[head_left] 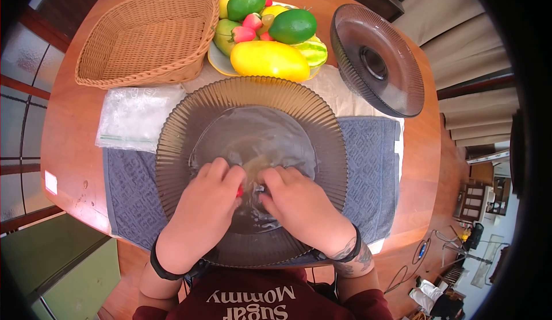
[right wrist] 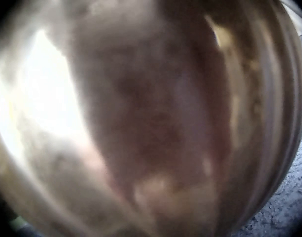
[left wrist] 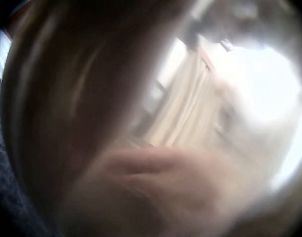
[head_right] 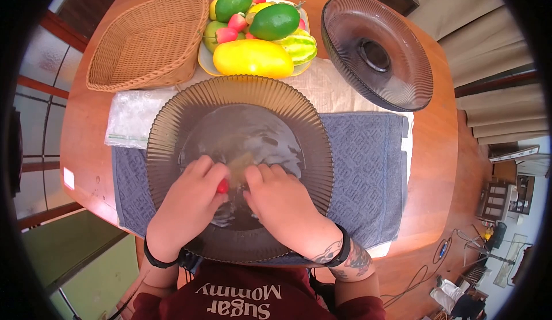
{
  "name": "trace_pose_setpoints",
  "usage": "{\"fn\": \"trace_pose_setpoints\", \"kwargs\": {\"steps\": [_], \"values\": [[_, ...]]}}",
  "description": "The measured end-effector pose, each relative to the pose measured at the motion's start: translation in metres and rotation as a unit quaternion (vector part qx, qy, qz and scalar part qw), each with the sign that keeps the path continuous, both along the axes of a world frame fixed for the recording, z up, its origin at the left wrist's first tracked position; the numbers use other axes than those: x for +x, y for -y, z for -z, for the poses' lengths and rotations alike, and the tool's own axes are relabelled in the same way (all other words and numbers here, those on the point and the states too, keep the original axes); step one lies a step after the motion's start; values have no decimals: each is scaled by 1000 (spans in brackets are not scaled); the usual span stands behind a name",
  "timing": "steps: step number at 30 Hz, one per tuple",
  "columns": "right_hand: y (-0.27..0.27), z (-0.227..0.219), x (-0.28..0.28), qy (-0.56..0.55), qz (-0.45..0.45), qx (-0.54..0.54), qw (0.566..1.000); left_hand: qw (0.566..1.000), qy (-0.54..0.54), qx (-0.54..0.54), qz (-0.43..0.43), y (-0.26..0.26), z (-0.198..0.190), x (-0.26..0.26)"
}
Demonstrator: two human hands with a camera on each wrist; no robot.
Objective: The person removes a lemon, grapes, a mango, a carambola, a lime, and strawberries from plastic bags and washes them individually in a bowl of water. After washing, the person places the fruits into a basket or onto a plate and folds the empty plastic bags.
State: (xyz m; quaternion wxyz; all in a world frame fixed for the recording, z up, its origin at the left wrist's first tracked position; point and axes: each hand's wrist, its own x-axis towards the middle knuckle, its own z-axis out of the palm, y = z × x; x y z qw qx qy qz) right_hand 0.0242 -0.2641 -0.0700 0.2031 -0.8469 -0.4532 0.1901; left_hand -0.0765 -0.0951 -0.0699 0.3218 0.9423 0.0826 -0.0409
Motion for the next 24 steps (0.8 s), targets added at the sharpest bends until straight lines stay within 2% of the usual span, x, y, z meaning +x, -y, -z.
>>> {"fn": "trace_pose_setpoints", "kwargs": {"steps": [2, 6, 8, 9, 11, 14, 18, 21, 24], "values": [[2, 0, 0, -24, -61, -13, 998, 994, -8, -98, 41, -1, 1, 0], [1, 2, -2, -37, -36, 7, 999, 998, -4, -54, 7, 1, -1, 1], [1, 1, -2, 46, -16, -8, 999, 999, -16, -51, -5, -1, -2, 1], [1, 2, -2, 46, -16, -8, 999, 999, -16, -51, -5, -1, -4, 1], [1, 4, -1, -8, -70, 16, 997, 997, -34, -53, 47, 0, -6, 2], [1, 4, -2, -38, -87, -5, 995, 994, -37, -85, 65, 0, 0, 1], [3, 3, -2, -19, -79, 16, 997, 988, -71, -126, 51, 0, -1, 3], [4, 4, -2, -24, -68, -14, 997, 988, -59, -130, 63, -1, 1, 2], [3, 5, -3, -8, -50, -6, 999, 990, 3, -125, 61, 1, 2, 2]]}}
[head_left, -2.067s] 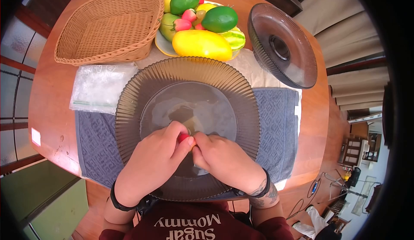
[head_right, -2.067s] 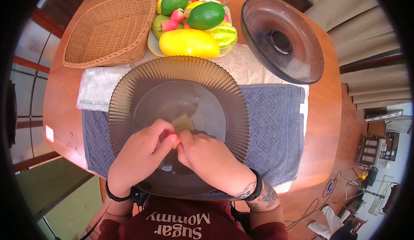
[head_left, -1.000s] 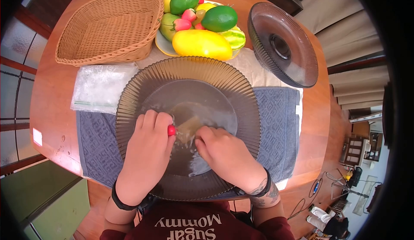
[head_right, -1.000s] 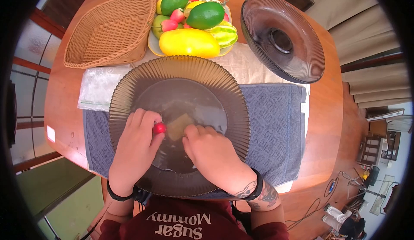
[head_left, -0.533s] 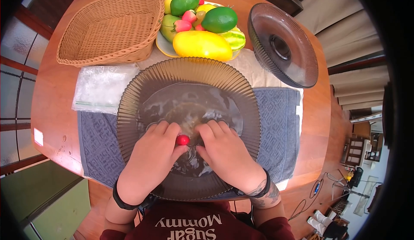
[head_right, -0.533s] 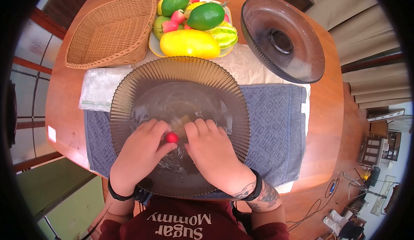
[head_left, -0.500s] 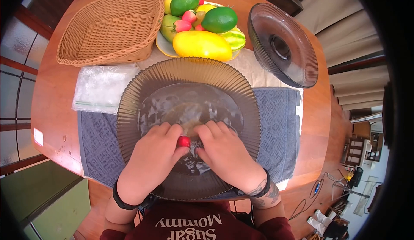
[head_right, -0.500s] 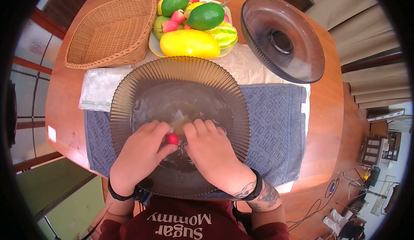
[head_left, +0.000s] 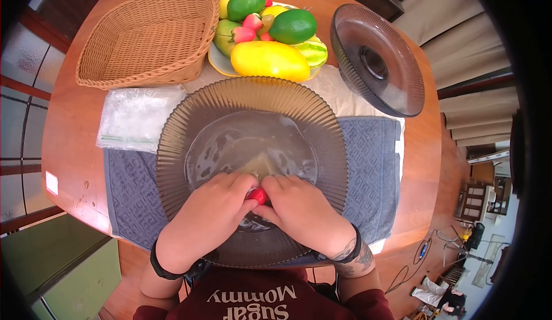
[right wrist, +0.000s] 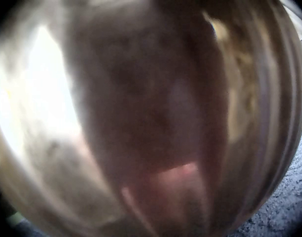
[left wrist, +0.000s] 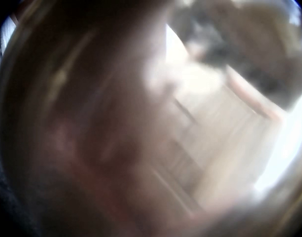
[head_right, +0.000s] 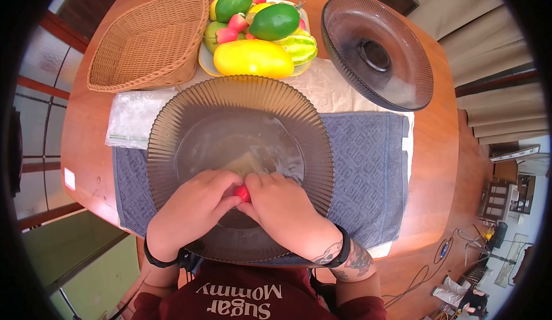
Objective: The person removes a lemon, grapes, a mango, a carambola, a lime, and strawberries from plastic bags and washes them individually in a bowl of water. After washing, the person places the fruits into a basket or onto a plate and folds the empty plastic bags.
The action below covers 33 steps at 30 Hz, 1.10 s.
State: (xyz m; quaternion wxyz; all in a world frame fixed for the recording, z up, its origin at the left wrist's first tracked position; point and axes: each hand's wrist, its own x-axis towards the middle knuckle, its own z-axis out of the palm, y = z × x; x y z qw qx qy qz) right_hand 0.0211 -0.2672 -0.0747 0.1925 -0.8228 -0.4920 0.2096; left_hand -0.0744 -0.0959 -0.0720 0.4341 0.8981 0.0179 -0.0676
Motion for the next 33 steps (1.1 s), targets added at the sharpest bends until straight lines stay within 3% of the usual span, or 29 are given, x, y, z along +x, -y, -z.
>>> {"fn": "trace_pose_setpoints", "kwargs": {"steps": [6, 14, 17, 24, 33], "values": [[1, -1, 1, -9, -11, -47, 999, 1000, 5, -10, 4, -1, -3, 2], [-5, -9, 0, -15, 32, -7, 999, 1000, -2, 2, -13, 0, -7, 3], [-6, -9, 2, -9, 19, 37, 999, 999, -1, 17, -52, 1, -8, 2], [-5, -10, 3, 4, 7, 24, 1000, 998, 4, 8, -60, 0, -7, 3], [-6, -10, 3, 57, 124, 20, 990, 996, -20, 68, -45, 0, -8, 1]]}}
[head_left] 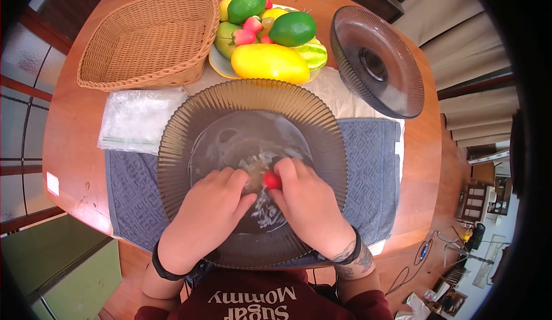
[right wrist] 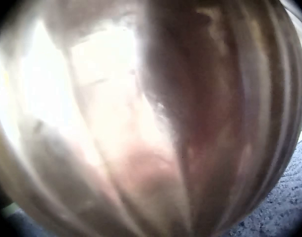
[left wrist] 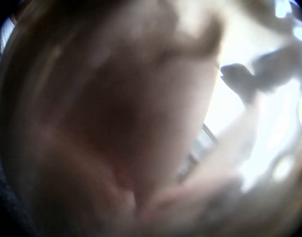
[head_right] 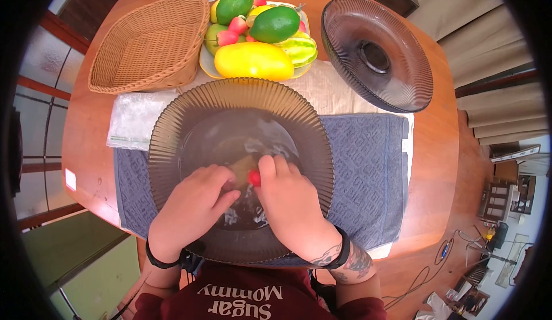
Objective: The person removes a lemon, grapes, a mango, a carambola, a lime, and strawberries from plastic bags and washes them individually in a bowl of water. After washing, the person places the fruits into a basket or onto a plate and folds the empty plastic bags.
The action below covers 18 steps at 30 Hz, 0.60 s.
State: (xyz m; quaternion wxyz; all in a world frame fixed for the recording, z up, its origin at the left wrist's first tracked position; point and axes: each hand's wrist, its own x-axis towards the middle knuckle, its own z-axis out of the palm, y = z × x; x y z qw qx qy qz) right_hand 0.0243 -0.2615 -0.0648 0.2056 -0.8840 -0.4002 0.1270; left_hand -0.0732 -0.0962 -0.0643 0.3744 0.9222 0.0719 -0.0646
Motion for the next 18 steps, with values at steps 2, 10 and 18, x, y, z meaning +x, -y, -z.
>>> {"fn": "trace_pose_setpoints", "kwargs": {"steps": [2, 10, 18], "values": [[3, 1, 2, -71, -72, -87, 991, 1000, -11, -11, 19, 0, 1, 0], [4, 8, -1, -8, -27, -30, 999, 999, -17, -32, 24, 0, 1, -1], [5, 5, 0, 1, -52, -55, 997, 997, -22, -59, 34, 0, 0, 1]]}}
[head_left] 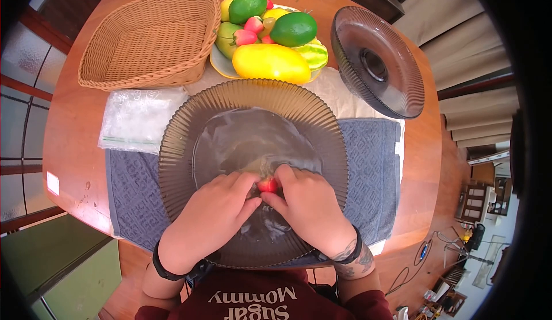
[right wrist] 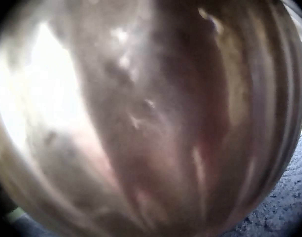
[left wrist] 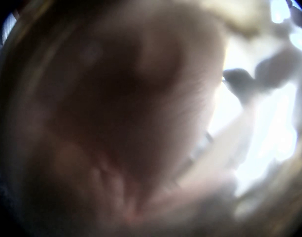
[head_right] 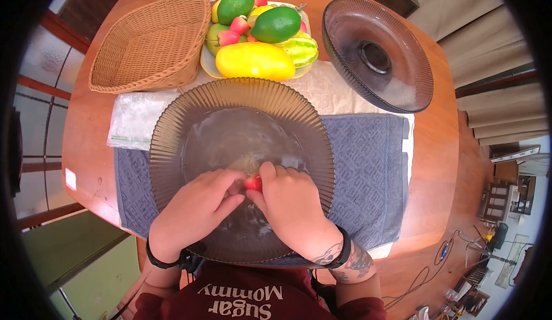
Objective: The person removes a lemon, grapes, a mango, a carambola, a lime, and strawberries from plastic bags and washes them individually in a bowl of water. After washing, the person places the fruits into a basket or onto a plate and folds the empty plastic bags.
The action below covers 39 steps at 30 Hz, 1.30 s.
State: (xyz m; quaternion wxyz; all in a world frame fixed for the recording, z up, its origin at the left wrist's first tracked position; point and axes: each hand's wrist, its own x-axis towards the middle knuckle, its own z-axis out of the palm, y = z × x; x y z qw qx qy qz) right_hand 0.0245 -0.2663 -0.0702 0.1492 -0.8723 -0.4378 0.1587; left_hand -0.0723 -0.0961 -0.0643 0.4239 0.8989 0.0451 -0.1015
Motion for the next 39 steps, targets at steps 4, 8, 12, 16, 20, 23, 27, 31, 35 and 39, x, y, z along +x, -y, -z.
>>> {"fn": "trace_pose_setpoints", "kwargs": {"steps": [4, 8, 12, 16, 20, 23, 27, 31, 35, 39], "values": [[0, 0, 1, -23, 3, 8, 1000, 999, 27, -18, 1, 0, 1, 0], [0, 1, 1, -23, 0, 34, 999, 999, 35, -22, -1, 0, 3, 0], [-4, -4, 2, -79, 22, 48, 995, 999, 0, -28, -33, 2, -2, 2], [-5, -8, 2, -106, 40, 48, 992, 996, 40, -9, -78, 0, -2, 4], [-6, -6, 1, -111, 46, 73, 990, 993, 46, -13, -105, 0, -3, 5], [-6, -6, 1, -112, 37, 88, 989, 992, 29, -27, -117, 0, -4, 5], [-6, -8, 1, -117, 36, 82, 989, 991, 11, -44, -128, -1, -7, 6], [-7, -10, 1, -135, 43, 71, 987, 988, 10, -59, -140, -1, -9, 6], [-7, -6, 2, -137, 50, 88, 985, 985, 29, -78, -152, -1, -7, 6], [-7, -9, 3, -143, 47, 107, 983, 986, 16, -75, -148, -1, -10, 7]]}}
